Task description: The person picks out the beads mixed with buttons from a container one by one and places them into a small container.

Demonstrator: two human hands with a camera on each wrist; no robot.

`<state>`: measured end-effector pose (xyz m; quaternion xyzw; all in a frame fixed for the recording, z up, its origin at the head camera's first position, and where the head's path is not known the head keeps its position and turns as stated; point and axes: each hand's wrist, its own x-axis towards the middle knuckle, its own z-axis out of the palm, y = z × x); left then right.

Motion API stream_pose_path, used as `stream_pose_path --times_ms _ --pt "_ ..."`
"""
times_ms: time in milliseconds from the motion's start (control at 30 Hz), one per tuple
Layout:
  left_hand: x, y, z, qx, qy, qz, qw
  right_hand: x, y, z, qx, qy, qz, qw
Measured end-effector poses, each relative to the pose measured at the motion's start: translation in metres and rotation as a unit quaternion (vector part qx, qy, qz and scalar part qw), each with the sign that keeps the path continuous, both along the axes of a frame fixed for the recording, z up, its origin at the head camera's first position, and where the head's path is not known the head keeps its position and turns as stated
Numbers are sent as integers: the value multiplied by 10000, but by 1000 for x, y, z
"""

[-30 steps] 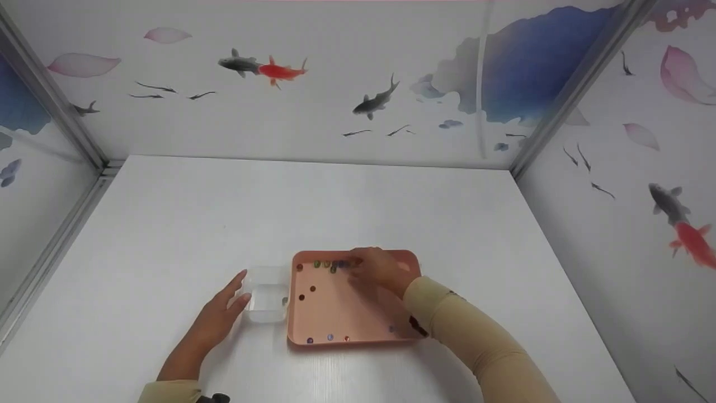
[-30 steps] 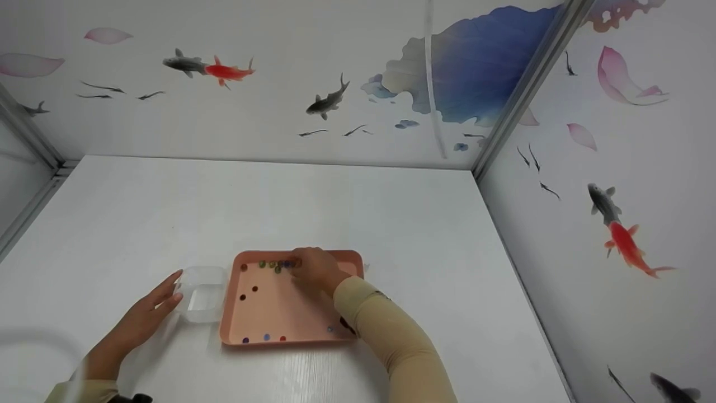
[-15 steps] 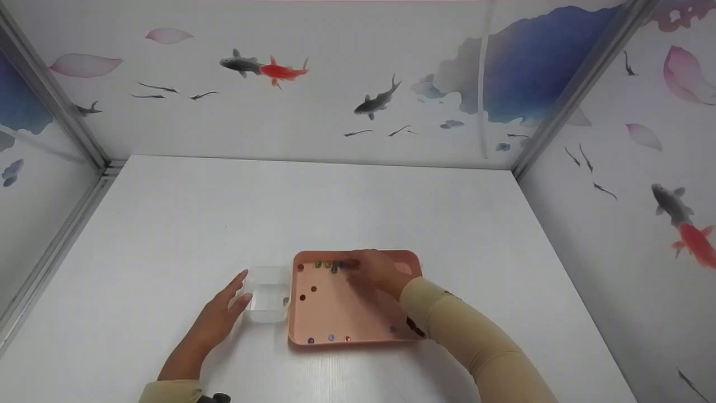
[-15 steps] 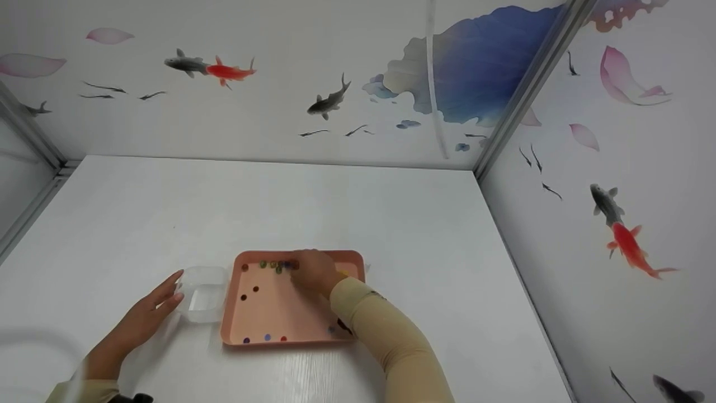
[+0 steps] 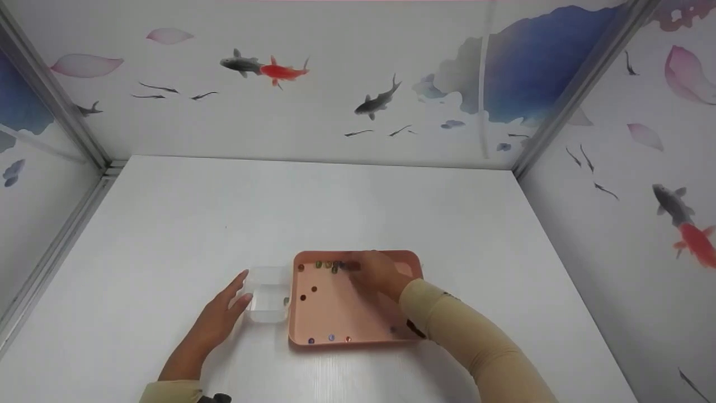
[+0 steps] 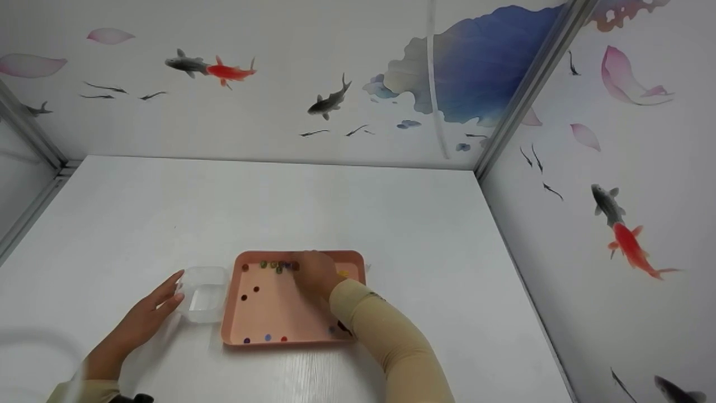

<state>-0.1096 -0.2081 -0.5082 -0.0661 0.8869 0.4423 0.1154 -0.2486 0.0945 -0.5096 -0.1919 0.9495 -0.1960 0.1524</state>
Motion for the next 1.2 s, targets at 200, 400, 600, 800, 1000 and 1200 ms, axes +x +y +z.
stream_pose_path --times_ms 200,400,600,800,1000,1200 --pt "-1 1 0 -29 32 11 10000 0 -2 -2 23 171 -27 9998" --pt "-1 0 0 -29 23 17 10000 1 -2 -3 -59 358 2 9993" --pt "-1 1 0 -67 8 30 10000 4 -1 -2 -55 411 -69 9991" --pt "-1 2 2 20 58 -32 10000 5 -1 -1 184 631 124 9978" --pt "-1 0 0 34 9 13 10000 5 -1 -1 134 682 135 9975" --pt "-1 0 -1 -5 -2 -10 10000 5 -2 -2 113 665 85 9977"
